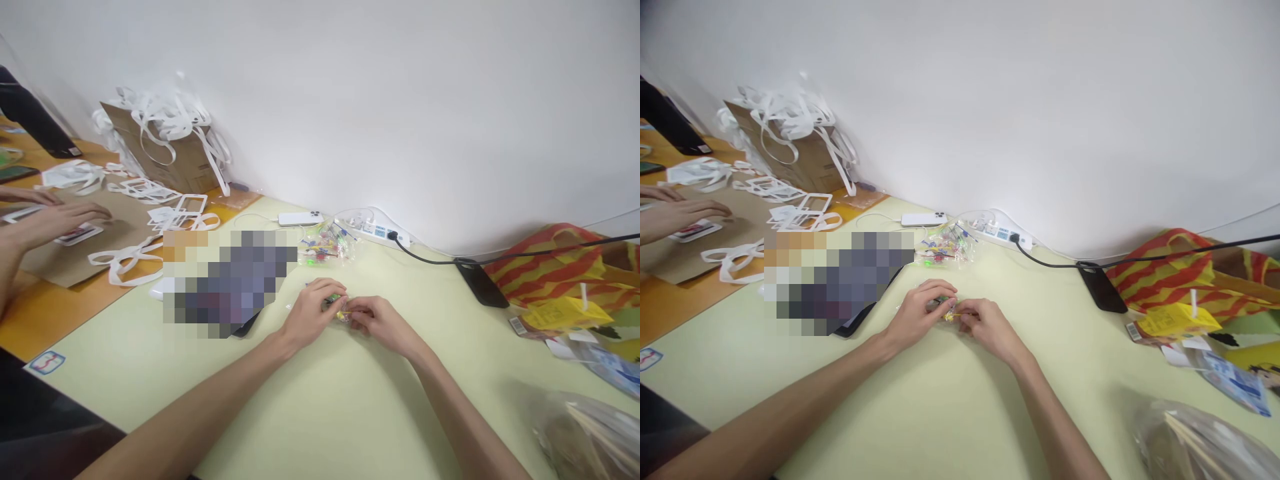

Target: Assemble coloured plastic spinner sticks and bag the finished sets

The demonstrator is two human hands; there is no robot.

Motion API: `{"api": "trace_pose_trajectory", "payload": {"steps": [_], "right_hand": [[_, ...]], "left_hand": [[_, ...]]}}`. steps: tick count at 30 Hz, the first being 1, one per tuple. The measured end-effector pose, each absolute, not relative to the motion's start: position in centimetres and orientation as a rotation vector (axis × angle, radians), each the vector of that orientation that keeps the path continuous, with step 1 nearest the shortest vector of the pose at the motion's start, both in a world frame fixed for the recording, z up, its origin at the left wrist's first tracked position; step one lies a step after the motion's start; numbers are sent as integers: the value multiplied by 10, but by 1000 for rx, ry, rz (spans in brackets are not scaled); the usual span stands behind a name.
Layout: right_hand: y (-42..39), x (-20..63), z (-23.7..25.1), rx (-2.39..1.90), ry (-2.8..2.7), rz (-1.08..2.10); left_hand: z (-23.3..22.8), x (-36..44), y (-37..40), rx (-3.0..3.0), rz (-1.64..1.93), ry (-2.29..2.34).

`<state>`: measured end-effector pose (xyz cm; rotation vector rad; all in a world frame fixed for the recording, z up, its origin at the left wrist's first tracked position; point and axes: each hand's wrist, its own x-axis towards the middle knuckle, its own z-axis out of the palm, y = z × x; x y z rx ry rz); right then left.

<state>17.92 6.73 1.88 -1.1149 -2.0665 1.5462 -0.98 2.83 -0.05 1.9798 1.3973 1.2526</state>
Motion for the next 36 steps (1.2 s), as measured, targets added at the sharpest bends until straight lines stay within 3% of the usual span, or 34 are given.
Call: {"api": "trace_pose_trajectory", "payload": {"steps": [9,36], "right_hand": [[66,177,14,-1223,-2007,1372],[62,174,22,-1037,-2211,1414]], "left_hand": [[0,-9,29,1997,1248,1396],[2,-10,28,2217,1172,1398]]}}
